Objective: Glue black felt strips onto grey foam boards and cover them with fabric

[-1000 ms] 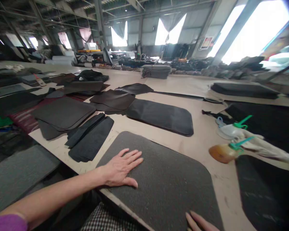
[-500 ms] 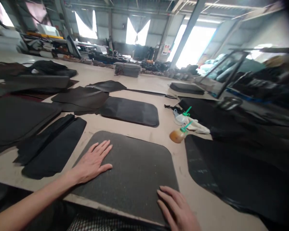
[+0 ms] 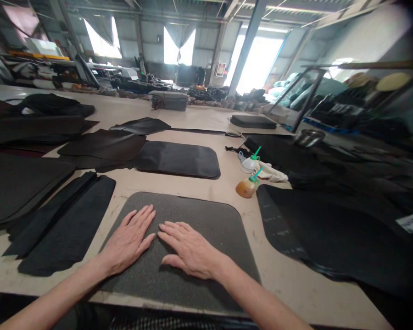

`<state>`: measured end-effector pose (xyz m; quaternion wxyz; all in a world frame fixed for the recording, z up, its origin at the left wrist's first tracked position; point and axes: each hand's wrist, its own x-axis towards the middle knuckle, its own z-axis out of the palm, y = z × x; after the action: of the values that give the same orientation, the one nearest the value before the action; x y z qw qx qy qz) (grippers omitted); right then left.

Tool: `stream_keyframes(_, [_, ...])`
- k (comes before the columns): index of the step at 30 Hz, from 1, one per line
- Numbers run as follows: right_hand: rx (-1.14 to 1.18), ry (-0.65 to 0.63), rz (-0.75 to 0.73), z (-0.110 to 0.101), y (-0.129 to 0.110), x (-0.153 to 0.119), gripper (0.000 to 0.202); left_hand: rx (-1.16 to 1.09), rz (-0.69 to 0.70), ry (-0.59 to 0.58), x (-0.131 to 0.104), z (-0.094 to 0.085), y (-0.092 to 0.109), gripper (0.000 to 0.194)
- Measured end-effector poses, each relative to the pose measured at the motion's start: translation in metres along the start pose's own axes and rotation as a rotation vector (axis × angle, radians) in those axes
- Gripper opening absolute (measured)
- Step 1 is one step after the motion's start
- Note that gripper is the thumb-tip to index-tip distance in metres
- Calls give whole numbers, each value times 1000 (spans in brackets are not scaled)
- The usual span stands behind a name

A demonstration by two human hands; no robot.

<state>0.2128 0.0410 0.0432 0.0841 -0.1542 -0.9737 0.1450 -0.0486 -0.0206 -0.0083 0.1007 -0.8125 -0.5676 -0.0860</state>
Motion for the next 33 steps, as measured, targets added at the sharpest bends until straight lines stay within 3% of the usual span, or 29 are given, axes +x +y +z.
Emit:
stream_keyframes(2, [-101,18,54,3,24,7,55,-7,0,3,0,0,-1,59])
stream_keyframes(5, [-279,171,394,0,60,6,52,-20,-12,-5,1,-2,0,60])
stream_keyframes(7, [-338,265,596,-2,70,5,56,-24,-21,-10,1,-3,0,61])
stream_keyframes(8, [-344,284,628,-2,69,5,58,-25,-24,-14,1,-3,0,61])
stream_keyframes(10, [-320,272,545,1,57,6,60,-19,-23,-19,1,-3,1,62])
stream_keyframes(14, [-171,107,85,12,32,11,62,7,-10,-4,1,1,0,64])
stream_keyframes(16, [-166,89,149,13,37,11,60,12,-1,9,0,4,-1,64])
stream_keyframes(19, [-230,181,524,5,54,-1,61,16,21,19,-1,8,-3,64])
stream_keyframes(21, [-264,238,683,-2,57,-17,64,15,32,24,-1,10,-5,65])
stream_keyframes(23, [-239,226,628,-6,50,-36,70,3,41,30,-2,12,-7,66])
stream_keyframes(27, [-94,75,280,-5,34,-74,76,-8,57,32,-4,16,-10,70])
stream_keyframes(33, [-203,124,564,-12,79,-110,67,29,95,34,-5,22,-15,72])
